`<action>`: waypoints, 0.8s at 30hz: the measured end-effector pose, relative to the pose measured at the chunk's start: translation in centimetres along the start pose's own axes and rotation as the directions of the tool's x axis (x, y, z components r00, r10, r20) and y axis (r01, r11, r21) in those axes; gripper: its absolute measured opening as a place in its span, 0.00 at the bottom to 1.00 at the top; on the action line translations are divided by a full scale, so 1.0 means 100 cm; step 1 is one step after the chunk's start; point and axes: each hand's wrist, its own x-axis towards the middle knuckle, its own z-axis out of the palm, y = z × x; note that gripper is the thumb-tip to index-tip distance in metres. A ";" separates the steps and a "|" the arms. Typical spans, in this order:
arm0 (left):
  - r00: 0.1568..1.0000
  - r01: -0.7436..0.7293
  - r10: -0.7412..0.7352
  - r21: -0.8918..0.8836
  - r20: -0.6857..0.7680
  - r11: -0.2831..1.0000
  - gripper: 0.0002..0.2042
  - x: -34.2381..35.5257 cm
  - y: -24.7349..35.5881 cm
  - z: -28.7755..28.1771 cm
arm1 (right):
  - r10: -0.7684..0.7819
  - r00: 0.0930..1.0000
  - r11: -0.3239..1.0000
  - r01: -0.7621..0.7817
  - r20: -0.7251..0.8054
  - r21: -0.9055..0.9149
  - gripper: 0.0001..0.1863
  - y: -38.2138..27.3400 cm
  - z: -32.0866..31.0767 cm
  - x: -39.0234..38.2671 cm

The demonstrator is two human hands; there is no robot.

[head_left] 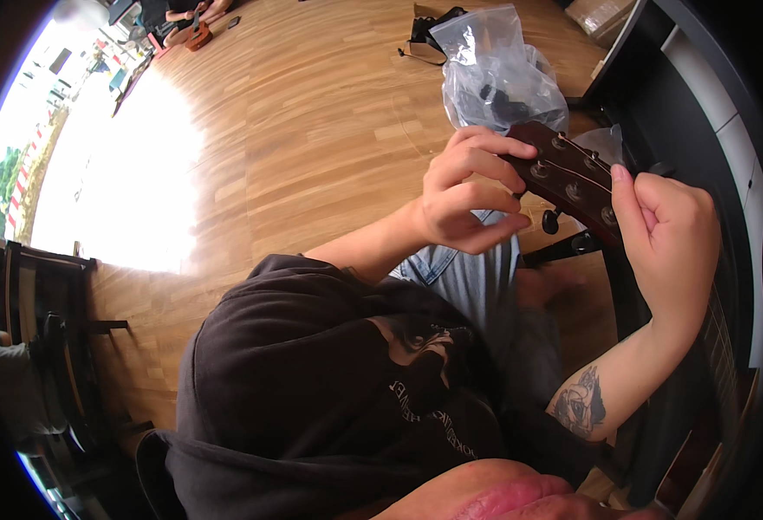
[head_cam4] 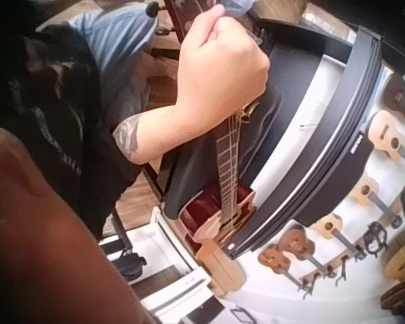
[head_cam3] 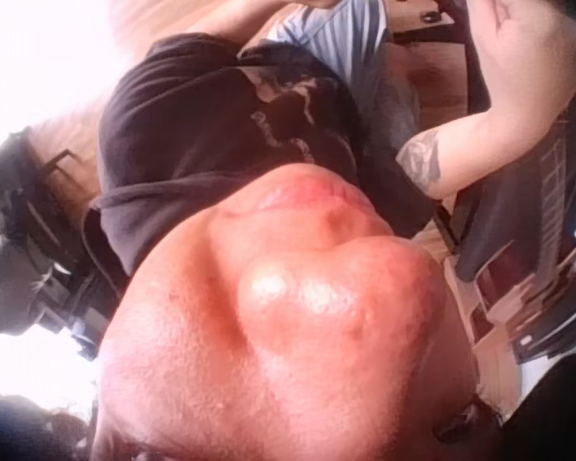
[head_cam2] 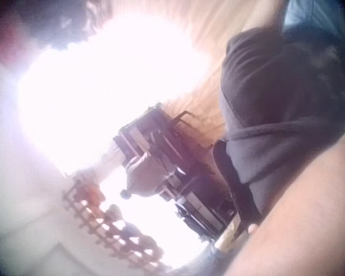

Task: The person strings an acoustic guitar by hand. They thread a new string through the bridge, pull it up the neck, and wind it onto the tuning peg at the headstock.

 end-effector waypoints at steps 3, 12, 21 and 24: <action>0.985 -0.115 0.102 0.091 0.141 0.989 0.14 -0.003 -0.014 -0.019 | 0.046 0.999 0.998 -0.046 0.013 -0.040 0.24 0.000 0.002 0.000; 0.987 0.100 -0.078 0.157 -0.141 0.983 0.18 -0.003 0.005 0.015 | 0.036 0.999 0.999 -0.036 0.023 -0.016 0.24 0.003 0.002 -0.002; 0.994 -0.091 0.088 0.039 0.058 0.995 0.19 0.001 -0.009 -0.007 | -0.087 0.992 0.995 0.091 -0.087 0.051 0.25 0.008 0.015 -0.004; 0.983 -0.128 0.123 0.028 0.133 0.991 0.22 0.006 -0.016 -0.019 | -0.088 0.992 0.996 0.090 -0.088 0.025 0.26 0.008 0.011 -0.003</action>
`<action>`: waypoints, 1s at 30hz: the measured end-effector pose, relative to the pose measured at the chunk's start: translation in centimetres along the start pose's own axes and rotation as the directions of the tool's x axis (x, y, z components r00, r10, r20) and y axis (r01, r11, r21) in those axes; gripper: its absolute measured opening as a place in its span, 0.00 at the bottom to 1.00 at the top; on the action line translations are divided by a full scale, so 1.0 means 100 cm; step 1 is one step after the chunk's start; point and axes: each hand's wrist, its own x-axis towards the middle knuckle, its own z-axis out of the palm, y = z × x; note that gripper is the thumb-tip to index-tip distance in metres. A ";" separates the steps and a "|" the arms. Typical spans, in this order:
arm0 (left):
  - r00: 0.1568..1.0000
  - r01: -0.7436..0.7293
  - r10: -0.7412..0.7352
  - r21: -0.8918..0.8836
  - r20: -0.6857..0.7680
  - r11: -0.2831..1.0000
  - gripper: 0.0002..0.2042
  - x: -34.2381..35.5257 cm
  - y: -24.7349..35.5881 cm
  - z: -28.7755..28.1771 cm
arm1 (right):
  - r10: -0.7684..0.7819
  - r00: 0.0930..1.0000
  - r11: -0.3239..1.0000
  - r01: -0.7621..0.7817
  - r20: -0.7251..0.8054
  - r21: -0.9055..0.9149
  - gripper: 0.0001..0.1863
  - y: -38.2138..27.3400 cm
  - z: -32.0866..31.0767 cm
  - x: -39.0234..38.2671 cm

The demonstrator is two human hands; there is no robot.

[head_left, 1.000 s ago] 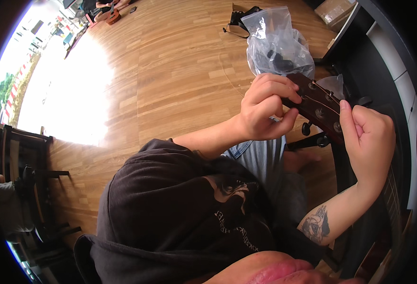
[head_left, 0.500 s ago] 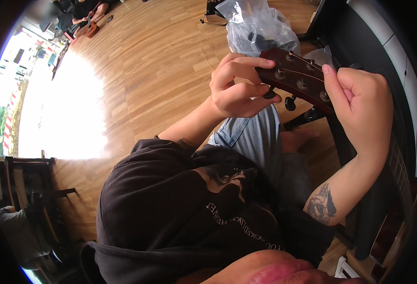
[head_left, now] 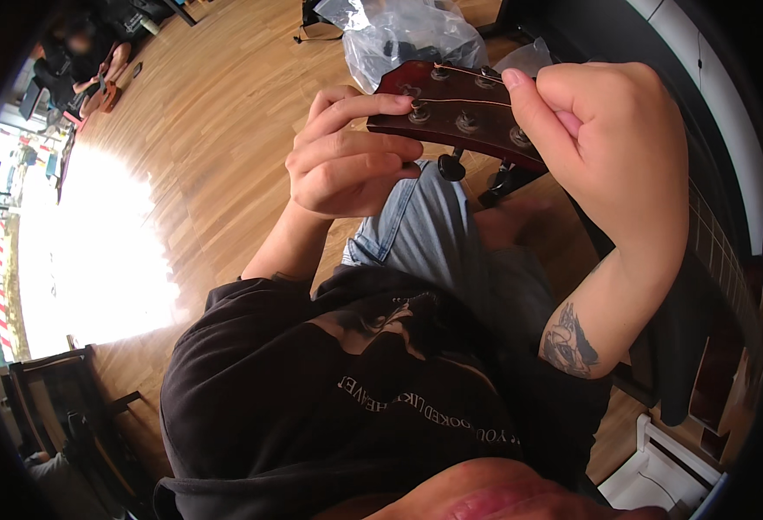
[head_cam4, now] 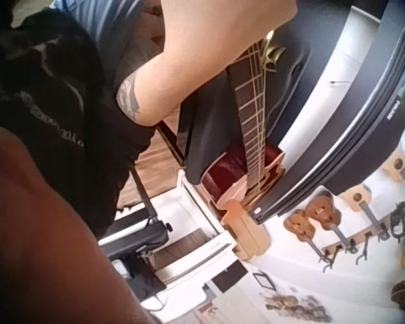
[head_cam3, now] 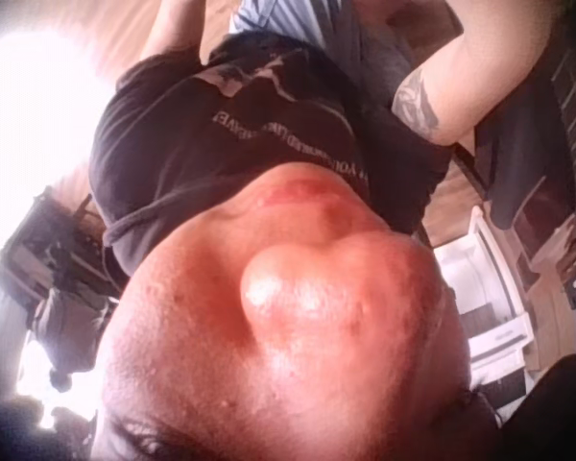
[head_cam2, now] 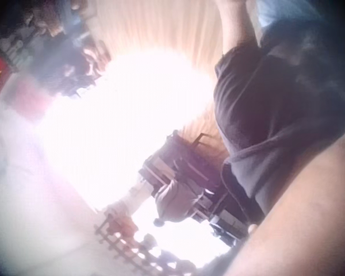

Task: The person strings an acoustic guitar by hand. They thread a new string through the bridge, pull it up the neck, and wind it onto the tuning peg at the headstock.

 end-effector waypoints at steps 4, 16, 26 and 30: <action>0.992 0.036 -0.030 0.050 -0.120 0.998 0.26 -0.003 0.001 0.015 | 0.001 0.998 0.999 0.002 0.070 -0.042 0.26 -0.006 -0.011 0.006; 0.998 -0.056 0.056 0.064 0.011 0.996 0.16 0.004 0.001 0.007 | -0.024 1.000 1.000 0.024 0.003 0.006 0.26 0.002 0.000 -0.001; 0.995 -0.035 0.042 0.081 -0.092 0.996 0.11 0.002 -0.002 0.014 | 0.010 0.998 1.000 -0.011 0.069 0.019 0.27 0.001 -0.001 -0.001; 0.990 -0.047 0.061 0.108 -0.129 0.993 0.11 0.008 0.000 0.023 | 0.023 0.996 0.999 -0.025 0.083 0.025 0.26 0.000 -0.004 0.000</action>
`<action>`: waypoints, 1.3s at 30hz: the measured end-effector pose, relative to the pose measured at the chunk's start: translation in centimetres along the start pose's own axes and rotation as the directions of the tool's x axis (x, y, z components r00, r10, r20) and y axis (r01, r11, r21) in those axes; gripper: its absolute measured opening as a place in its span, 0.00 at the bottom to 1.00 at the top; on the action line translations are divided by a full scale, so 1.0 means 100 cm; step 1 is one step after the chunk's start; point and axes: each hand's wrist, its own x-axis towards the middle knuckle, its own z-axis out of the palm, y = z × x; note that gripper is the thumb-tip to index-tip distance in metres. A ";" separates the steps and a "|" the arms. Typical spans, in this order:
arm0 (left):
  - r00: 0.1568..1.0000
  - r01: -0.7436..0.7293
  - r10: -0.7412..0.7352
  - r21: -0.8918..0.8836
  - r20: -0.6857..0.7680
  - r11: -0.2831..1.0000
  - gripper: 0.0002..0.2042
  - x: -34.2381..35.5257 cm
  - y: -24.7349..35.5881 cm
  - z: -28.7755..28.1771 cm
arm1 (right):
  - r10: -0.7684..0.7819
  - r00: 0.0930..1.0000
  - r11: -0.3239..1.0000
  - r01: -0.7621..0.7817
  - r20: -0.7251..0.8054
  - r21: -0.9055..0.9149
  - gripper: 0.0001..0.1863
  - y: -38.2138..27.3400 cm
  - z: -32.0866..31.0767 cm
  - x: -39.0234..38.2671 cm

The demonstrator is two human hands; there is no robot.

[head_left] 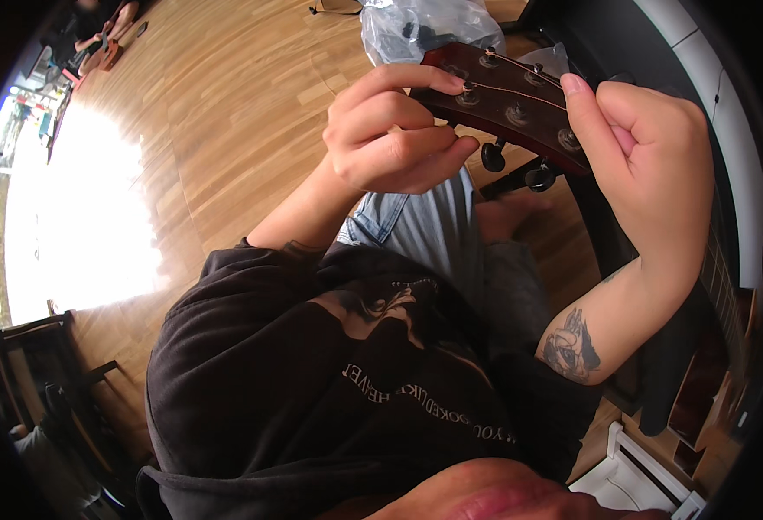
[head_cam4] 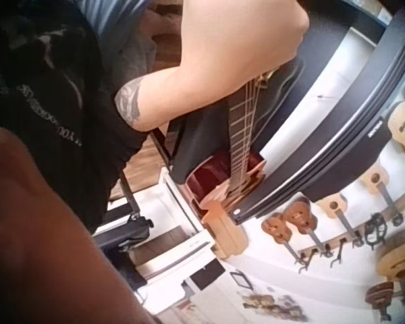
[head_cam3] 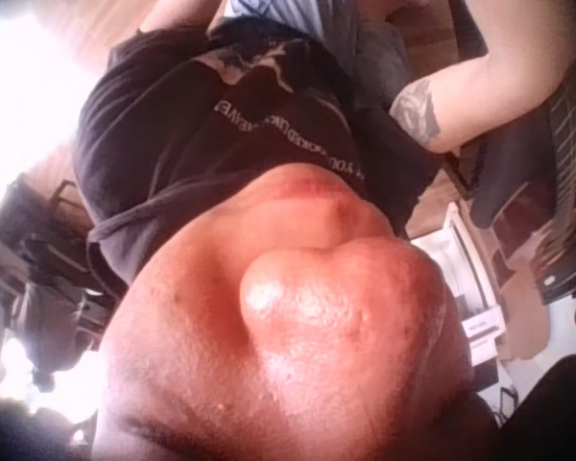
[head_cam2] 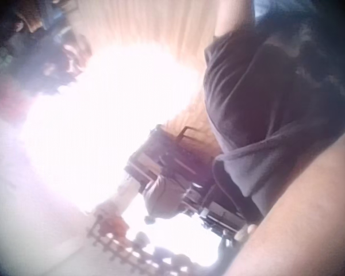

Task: The person strings an acoustic guitar by hand. They thread a new string through the bridge, pull it up the neck, and wind it onto the tuning peg at the headstock.

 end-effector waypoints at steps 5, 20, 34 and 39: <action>0.946 0.322 -0.322 -0.015 -0.034 0.947 0.10 -0.013 0.018 0.008 | 0.018 0.999 1.000 -0.018 0.045 0.004 0.25 -0.003 -0.002 0.002; 0.996 0.037 -0.039 -0.031 -0.076 0.999 0.14 -0.004 -0.002 0.007 | 0.009 0.999 1.000 -0.009 0.031 0.006 0.26 0.000 -0.002 0.001; 0.992 0.118 -0.116 0.052 -0.048 0.992 0.13 -0.003 0.014 0.012 | 0.000 0.999 1.000 0.000 0.033 0.008 0.26 -0.001 -0.005 0.002; 0.944 0.308 -0.324 -0.191 -0.056 0.932 0.15 -0.020 0.021 0.010 | -0.049 0.999 0.999 0.049 0.003 -0.002 0.25 0.003 -0.001 0.001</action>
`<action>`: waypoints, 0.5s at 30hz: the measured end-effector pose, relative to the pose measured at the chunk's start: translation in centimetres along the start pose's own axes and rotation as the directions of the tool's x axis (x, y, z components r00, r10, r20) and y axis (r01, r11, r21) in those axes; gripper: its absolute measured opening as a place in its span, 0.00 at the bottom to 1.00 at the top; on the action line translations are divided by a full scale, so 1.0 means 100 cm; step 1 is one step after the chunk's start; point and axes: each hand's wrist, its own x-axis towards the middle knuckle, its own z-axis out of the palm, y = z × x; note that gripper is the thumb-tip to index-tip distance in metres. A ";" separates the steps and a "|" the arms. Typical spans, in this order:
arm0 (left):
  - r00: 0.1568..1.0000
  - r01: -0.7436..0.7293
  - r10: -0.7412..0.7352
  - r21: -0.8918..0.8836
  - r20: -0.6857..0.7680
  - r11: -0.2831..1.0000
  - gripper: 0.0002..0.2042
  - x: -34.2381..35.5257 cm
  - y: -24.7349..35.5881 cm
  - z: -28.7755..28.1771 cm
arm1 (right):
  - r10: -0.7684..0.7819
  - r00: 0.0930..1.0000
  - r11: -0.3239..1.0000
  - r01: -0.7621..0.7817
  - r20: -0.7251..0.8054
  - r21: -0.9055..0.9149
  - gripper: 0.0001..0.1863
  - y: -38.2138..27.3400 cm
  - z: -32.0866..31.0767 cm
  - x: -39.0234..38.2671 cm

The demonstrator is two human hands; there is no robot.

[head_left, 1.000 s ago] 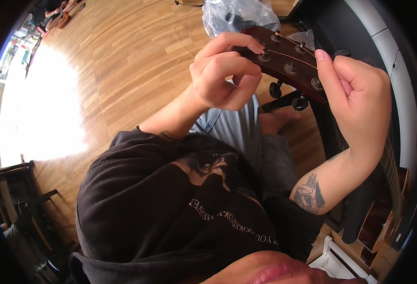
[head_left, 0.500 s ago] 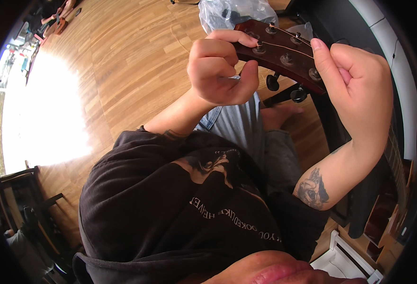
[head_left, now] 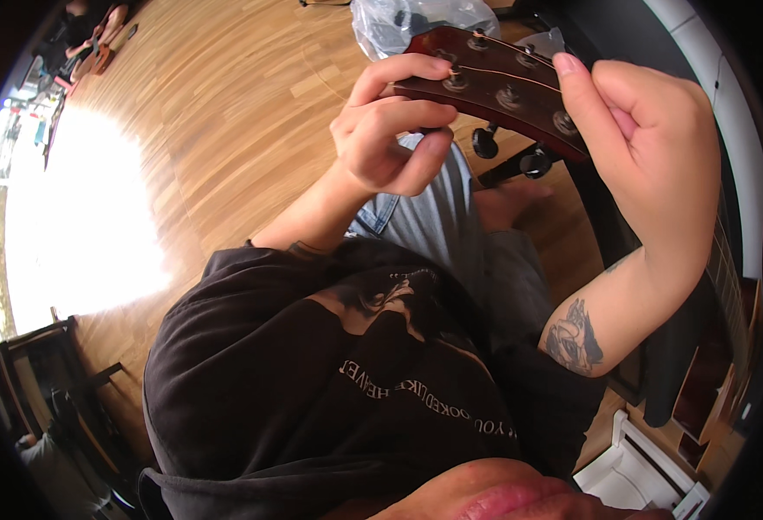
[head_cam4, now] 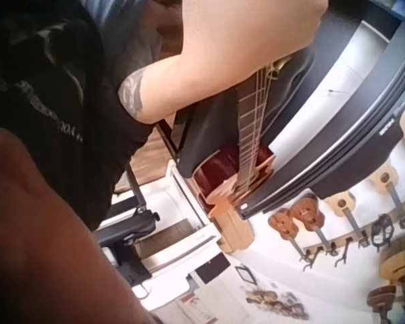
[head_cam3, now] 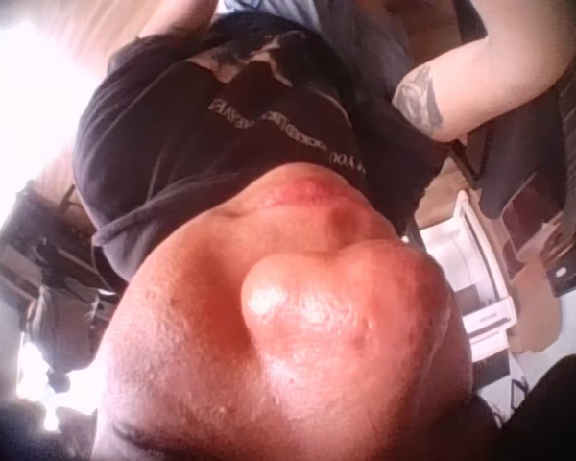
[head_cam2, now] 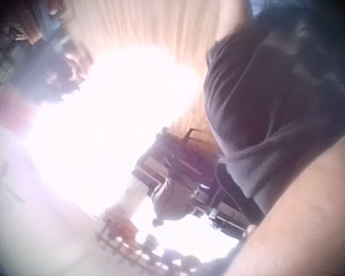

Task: The person strings an acoustic guitar by hand. They thread a new string through the bridge, pull it up the neck, and wind it onto the tuning peg at the headstock.

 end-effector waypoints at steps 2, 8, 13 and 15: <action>0.995 -0.096 0.096 0.032 0.021 0.995 0.11 0.002 -0.008 -0.002 | 0.049 0.995 0.998 -0.046 0.087 -0.035 0.25 -0.009 -0.007 0.006; 0.959 -0.267 0.279 0.179 -0.043 0.947 0.18 0.001 -0.020 0.002 | 0.195 0.978 0.964 -0.177 0.074 -0.198 0.18 -0.024 -0.009 0.019; 0.986 -0.121 0.142 0.207 -0.091 0.971 0.11 -0.008 -0.013 0.015 | 0.143 0.986 0.980 -0.130 0.081 -0.154 0.13 -0.021 -0.013 0.011; 0.978 -0.082 0.121 0.219 -0.173 0.972 0.10 -0.008 -0.013 0.027 | 0.097 0.994 0.986 -0.090 0.040 -0.137 0.12 -0.011 -0.003 0.011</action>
